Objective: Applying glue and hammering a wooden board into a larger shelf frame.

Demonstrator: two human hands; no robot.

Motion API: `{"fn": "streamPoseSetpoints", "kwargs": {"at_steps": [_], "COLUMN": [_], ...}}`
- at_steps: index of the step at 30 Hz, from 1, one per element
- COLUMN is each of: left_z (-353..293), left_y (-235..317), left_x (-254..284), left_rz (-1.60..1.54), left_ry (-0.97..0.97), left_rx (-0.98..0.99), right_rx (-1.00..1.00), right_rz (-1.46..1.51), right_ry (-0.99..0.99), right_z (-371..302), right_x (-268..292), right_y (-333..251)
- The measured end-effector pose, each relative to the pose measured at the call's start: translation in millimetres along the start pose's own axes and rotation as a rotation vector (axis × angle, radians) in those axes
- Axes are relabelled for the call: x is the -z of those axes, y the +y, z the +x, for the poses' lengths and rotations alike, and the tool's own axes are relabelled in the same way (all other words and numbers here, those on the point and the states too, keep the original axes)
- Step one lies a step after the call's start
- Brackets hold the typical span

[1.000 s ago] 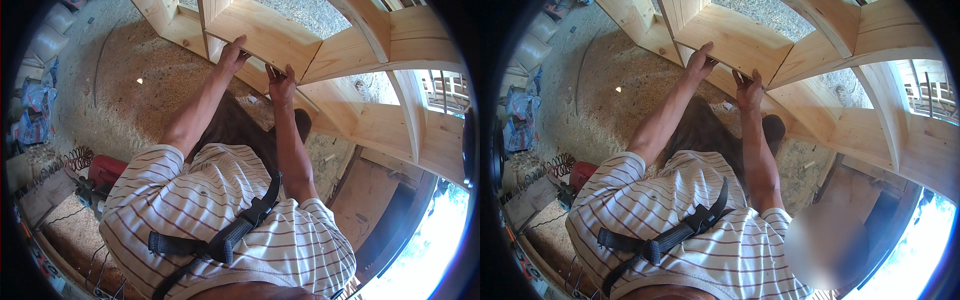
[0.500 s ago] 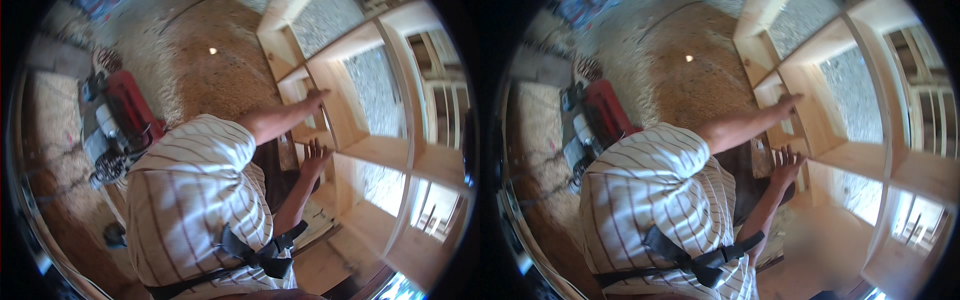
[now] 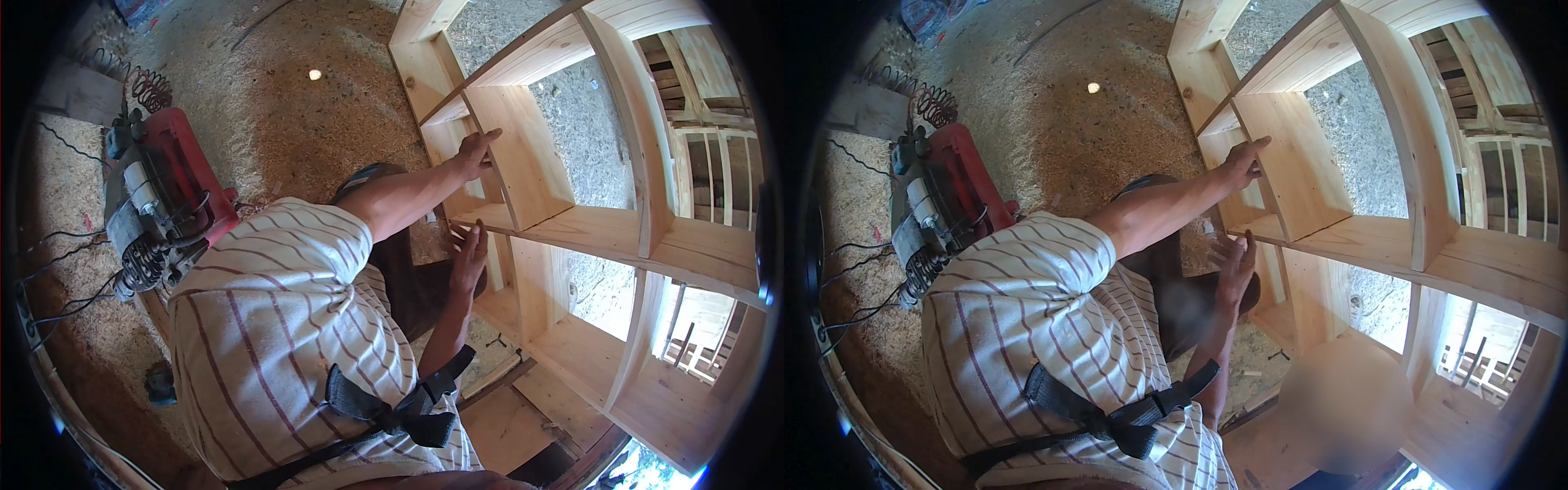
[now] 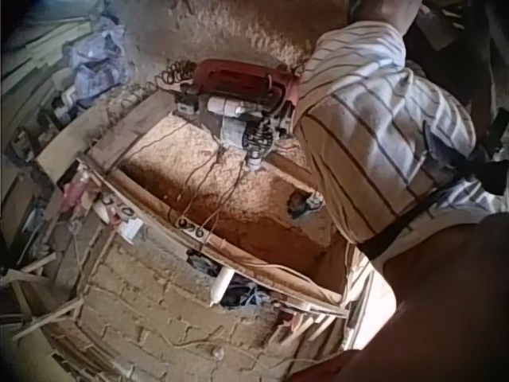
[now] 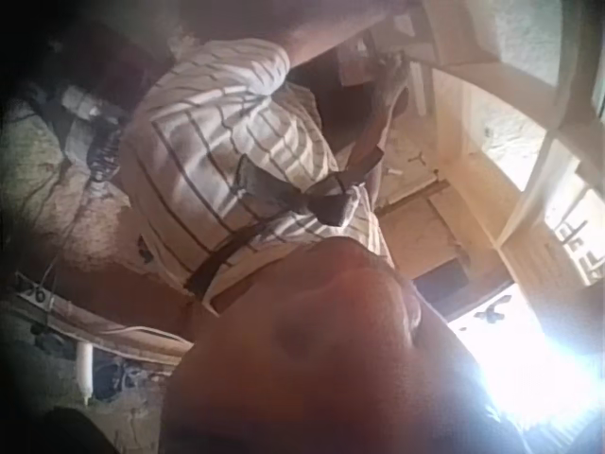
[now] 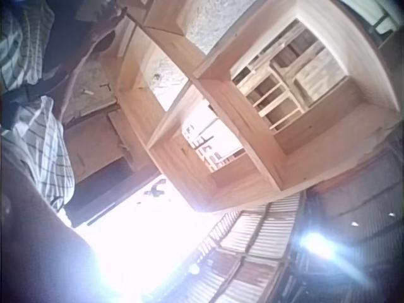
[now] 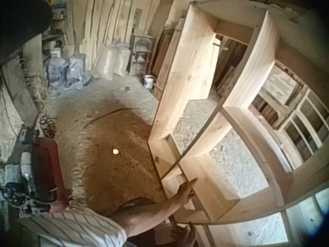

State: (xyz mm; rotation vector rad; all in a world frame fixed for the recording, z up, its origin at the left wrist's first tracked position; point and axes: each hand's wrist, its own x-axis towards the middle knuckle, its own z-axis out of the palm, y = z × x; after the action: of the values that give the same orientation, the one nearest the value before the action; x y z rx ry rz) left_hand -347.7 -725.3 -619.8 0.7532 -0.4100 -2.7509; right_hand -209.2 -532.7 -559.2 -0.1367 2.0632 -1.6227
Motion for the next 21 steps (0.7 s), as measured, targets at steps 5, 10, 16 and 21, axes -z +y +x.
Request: {"fn": "streamPoseSetpoints", "kwargs": {"at_steps": [5, 10, 16, 21], "left_z": [-30, -87, -282, -430], "left_y": [21, -1, 70, 131], "left_x": [47, 72, 43, 111], "left_rz": [0.046, 0.216, 0.097, 0.059], "left_ry": [0.068, 0.417, 0.562, 1.072], "left_rx": [-0.04, -0.16, -0.098, -0.48], "right_rx": [-0.058, -0.252, -0.389, -0.25], "right_rz": [-0.08, -0.105, -0.335, -0.653], "right_ry": [-0.188, -0.323, -0.629, -0.95], "right_z": [2, -13, -71, -94], "right_x": [-31, -36, -58, -85], "right_y": [25, 13, -56, -150]}}
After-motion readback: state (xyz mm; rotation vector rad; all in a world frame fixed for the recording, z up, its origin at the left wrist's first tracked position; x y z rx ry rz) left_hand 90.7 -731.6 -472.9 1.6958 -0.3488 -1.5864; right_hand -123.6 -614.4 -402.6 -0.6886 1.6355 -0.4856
